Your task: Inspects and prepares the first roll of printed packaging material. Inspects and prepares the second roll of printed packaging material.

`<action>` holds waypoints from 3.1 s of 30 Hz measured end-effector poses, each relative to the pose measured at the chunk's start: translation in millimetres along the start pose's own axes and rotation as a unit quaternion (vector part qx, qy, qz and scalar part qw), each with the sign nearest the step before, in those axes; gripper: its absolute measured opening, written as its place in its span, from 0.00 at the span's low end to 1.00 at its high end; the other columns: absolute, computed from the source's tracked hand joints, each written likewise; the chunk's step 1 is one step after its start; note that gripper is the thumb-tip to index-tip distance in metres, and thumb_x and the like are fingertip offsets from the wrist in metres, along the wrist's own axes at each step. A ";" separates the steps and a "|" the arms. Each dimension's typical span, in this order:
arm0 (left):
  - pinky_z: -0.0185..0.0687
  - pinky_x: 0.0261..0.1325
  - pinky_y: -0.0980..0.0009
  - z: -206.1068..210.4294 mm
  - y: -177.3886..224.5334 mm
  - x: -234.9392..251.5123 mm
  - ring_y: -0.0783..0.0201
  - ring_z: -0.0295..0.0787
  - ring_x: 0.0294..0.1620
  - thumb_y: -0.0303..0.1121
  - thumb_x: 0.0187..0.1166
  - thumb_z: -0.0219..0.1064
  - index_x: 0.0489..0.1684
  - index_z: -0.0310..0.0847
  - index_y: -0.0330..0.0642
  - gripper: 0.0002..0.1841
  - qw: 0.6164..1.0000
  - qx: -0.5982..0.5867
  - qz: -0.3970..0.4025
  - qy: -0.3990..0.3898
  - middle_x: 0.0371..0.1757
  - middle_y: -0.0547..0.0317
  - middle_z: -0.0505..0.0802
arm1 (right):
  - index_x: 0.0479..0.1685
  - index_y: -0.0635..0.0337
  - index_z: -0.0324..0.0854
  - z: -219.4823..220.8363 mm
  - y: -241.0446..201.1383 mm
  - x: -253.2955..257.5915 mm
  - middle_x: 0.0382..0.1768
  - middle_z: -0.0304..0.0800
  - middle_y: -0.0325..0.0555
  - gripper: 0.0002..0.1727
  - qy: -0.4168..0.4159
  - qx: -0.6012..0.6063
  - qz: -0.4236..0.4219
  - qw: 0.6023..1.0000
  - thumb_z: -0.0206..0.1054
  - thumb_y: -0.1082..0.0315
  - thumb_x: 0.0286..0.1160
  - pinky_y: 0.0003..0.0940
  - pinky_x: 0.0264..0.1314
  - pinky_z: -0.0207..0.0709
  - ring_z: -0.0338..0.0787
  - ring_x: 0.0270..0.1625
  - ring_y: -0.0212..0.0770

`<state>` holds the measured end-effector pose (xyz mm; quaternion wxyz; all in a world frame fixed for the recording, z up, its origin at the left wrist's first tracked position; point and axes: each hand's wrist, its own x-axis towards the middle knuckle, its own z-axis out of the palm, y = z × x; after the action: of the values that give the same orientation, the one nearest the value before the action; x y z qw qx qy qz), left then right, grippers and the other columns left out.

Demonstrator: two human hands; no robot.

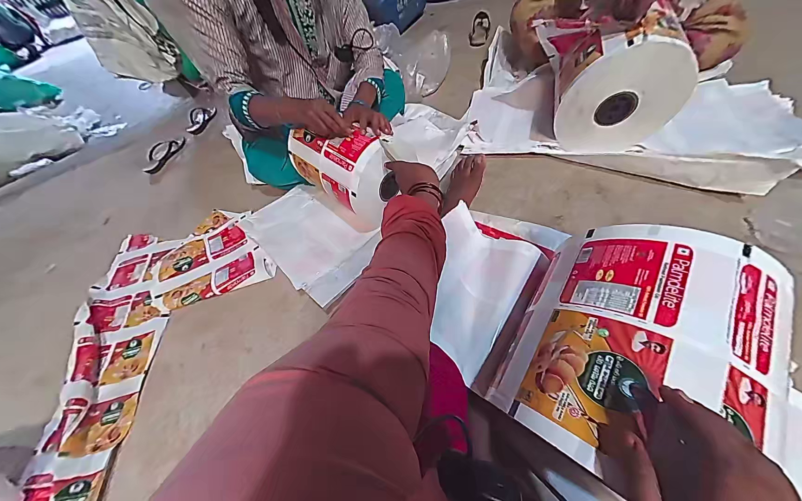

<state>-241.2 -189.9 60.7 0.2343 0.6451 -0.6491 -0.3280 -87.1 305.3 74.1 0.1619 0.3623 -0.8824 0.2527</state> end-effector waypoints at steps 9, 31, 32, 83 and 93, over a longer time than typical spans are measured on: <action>0.87 0.67 0.59 -3.7 2.9 6.5 0.52 0.90 0.67 0.29 0.81 0.61 0.92 0.35 0.30 0.43 0.999 -0.028 -0.021 -0.017 0.73 0.35 0.83 | 0.74 0.68 0.75 0.2 -2.7 1.0 0.67 0.85 0.66 0.31 0.000 -0.003 0.003 1.000 0.56 0.49 0.84 0.56 0.74 0.68 0.82 0.72 0.61; 0.85 0.27 0.71 -125.4 -217.8 -270.2 0.67 0.82 0.21 0.30 0.84 0.54 0.90 0.46 0.30 0.34 0.833 -0.268 0.312 -0.371 0.32 0.56 0.84 | 0.76 0.62 0.77 -0.1 -9.9 5.2 0.68 0.86 0.61 0.30 0.023 -0.002 0.020 1.000 0.53 0.51 0.85 0.65 0.77 0.70 0.83 0.73 0.64; 0.85 0.29 0.69 -122.4 -222.4 -263.4 0.66 0.83 0.21 0.31 0.85 0.55 0.90 0.47 0.31 0.34 0.843 -0.242 0.316 -0.362 0.28 0.56 0.85 | 0.75 0.62 0.77 -0.5 -9.7 5.4 0.68 0.86 0.61 0.30 0.020 0.001 0.020 1.000 0.53 0.51 0.84 0.65 0.77 0.69 0.83 0.73 0.65; 0.86 0.24 0.66 -97.2 -213.5 -245.3 0.61 0.83 0.16 0.29 0.92 0.50 0.91 0.48 0.44 0.28 0.900 -0.302 0.042 -0.311 0.35 0.47 0.85 | 0.71 0.65 0.79 -5.8 13.1 -7.5 0.68 0.85 0.62 0.30 -0.003 0.064 0.015 0.998 0.57 0.51 0.81 0.63 0.81 0.66 0.81 0.74 0.64; 0.86 0.24 0.67 -96.9 -213.2 -245.5 0.62 0.82 0.16 0.29 0.92 0.52 0.91 0.49 0.44 0.28 0.902 -0.296 0.041 -0.312 0.34 0.47 0.84 | 0.72 0.65 0.79 -6.8 11.4 -8.2 0.69 0.84 0.63 0.31 -0.005 0.059 0.017 0.998 0.57 0.50 0.80 0.63 0.81 0.65 0.80 0.75 0.65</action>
<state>-10.8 51.6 0.0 0.2134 0.3836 -0.5879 -0.6794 -89.1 320.6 72.2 0.1316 0.3572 -0.8728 0.3056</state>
